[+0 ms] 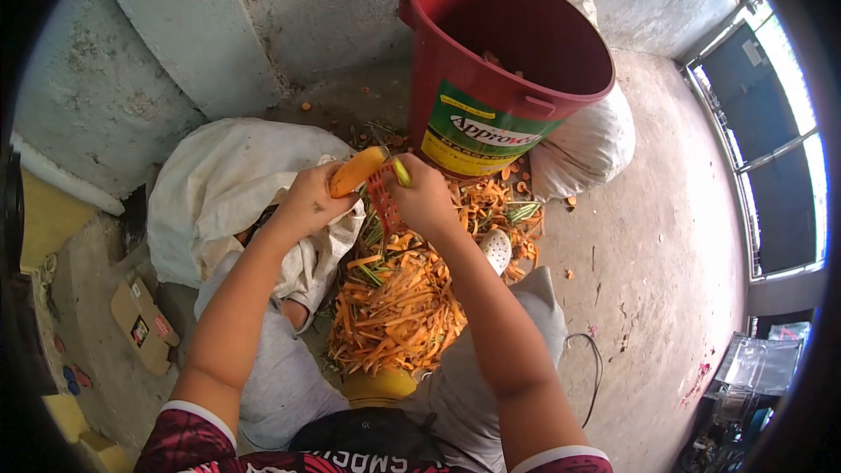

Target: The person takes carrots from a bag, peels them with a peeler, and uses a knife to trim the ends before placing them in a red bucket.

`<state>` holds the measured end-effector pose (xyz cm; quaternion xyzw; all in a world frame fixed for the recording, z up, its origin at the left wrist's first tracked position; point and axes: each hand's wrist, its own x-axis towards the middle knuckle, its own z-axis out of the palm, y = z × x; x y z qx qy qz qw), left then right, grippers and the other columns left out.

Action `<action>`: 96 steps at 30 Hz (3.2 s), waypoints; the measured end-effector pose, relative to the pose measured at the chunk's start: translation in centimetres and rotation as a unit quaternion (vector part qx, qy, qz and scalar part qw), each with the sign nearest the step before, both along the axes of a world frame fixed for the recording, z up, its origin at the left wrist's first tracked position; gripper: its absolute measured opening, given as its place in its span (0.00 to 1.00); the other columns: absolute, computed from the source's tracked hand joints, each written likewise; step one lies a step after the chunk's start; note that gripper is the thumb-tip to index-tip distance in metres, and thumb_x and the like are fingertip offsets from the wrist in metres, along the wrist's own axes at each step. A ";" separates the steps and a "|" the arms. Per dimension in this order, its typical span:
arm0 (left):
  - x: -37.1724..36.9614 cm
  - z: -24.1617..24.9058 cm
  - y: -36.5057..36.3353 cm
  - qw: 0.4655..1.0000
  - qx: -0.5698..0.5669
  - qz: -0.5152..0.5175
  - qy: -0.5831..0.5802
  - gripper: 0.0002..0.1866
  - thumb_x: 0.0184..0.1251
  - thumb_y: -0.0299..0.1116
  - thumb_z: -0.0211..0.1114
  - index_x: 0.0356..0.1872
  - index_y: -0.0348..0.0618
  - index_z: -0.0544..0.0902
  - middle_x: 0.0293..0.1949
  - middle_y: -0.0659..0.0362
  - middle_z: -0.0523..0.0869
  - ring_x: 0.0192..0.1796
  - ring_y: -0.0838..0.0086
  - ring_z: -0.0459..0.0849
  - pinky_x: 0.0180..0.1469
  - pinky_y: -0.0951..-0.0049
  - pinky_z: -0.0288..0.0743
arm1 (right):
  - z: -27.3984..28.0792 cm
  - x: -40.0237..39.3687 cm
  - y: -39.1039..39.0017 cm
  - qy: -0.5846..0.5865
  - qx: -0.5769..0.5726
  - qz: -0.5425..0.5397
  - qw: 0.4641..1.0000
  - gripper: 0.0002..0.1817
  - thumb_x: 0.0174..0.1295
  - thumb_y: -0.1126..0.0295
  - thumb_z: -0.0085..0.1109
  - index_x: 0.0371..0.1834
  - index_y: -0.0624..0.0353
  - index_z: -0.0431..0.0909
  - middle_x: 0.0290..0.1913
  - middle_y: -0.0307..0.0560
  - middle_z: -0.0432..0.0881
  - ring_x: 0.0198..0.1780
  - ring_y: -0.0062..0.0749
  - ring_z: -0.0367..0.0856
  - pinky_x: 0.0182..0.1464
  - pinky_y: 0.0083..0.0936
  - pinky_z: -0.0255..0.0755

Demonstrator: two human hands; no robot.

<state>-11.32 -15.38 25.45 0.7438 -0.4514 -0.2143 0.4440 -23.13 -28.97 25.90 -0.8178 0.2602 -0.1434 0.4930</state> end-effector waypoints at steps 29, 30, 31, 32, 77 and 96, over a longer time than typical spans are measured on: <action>-3.7 1.4 -0.9 0.990 -0.078 -0.098 -0.064 0.13 0.47 0.29 0.63 0.34 0.36 0.75 0.23 0.54 0.78 0.25 0.73 0.77 0.31 0.76 0.69 | -11.6 -1.4 -3.2 0.153 -0.164 0.133 0.965 0.18 0.45 0.65 0.54 0.37 0.68 0.74 0.33 0.62 0.77 0.38 0.51 0.76 0.39 0.34 0.69; -3.4 0.2 -1.1 0.995 -0.051 -0.082 -0.038 0.15 0.46 0.30 0.64 0.36 0.36 0.74 0.25 0.53 0.78 0.26 0.73 0.77 0.31 0.76 0.69 | -12.0 -1.2 -3.1 0.168 -0.131 0.103 0.972 0.19 0.46 0.64 0.53 0.36 0.69 0.74 0.33 0.62 0.77 0.38 0.50 0.76 0.40 0.34 0.69; -3.1 -0.8 -1.2 0.998 -0.023 -0.065 -0.011 0.18 0.46 0.30 0.65 0.39 0.35 0.73 0.26 0.53 0.78 0.27 0.74 0.77 0.32 0.76 0.69 | -11.6 -0.7 -2.4 0.183 -0.097 0.073 0.975 0.19 0.47 0.64 0.53 0.35 0.71 0.74 0.34 0.62 0.77 0.39 0.50 0.76 0.40 0.34 0.69; -2.7 -1.9 -1.4 0.999 0.006 -0.050 0.015 0.20 0.46 0.31 0.65 0.41 0.34 0.72 0.28 0.52 0.78 0.28 0.74 0.78 0.33 0.76 0.70 | -11.1 -0.5 -2.1 0.218 -0.069 0.040 0.973 0.19 0.48 0.64 0.52 0.35 0.72 0.74 0.34 0.62 0.77 0.38 0.49 0.77 0.40 0.34 0.69; 8.4 1.3 14.3 0.944 0.124 -0.005 0.305 0.16 0.63 0.44 0.49 0.38 0.42 0.75 0.34 0.59 0.79 0.34 0.77 0.78 0.32 0.78 0.74 | 4.1 -1.4 -11.3 -0.404 0.460 0.025 0.790 0.19 0.61 0.67 0.44 0.54 0.62 0.59 0.56 0.65 0.63 0.59 0.55 0.61 0.57 0.38 0.63; 9.4 -17.5 25.8 0.697 0.717 0.005 0.005 0.29 0.57 0.53 0.50 0.38 0.31 0.77 0.45 0.44 0.76 0.47 0.52 0.74 0.50 0.66 0.68 | 1.5 -1.8 -10.2 -0.176 0.331 -0.027 0.927 0.18 0.62 0.64 0.45 0.49 0.65 0.66 0.43 0.54 0.76 0.42 0.36 0.77 0.36 0.30 0.76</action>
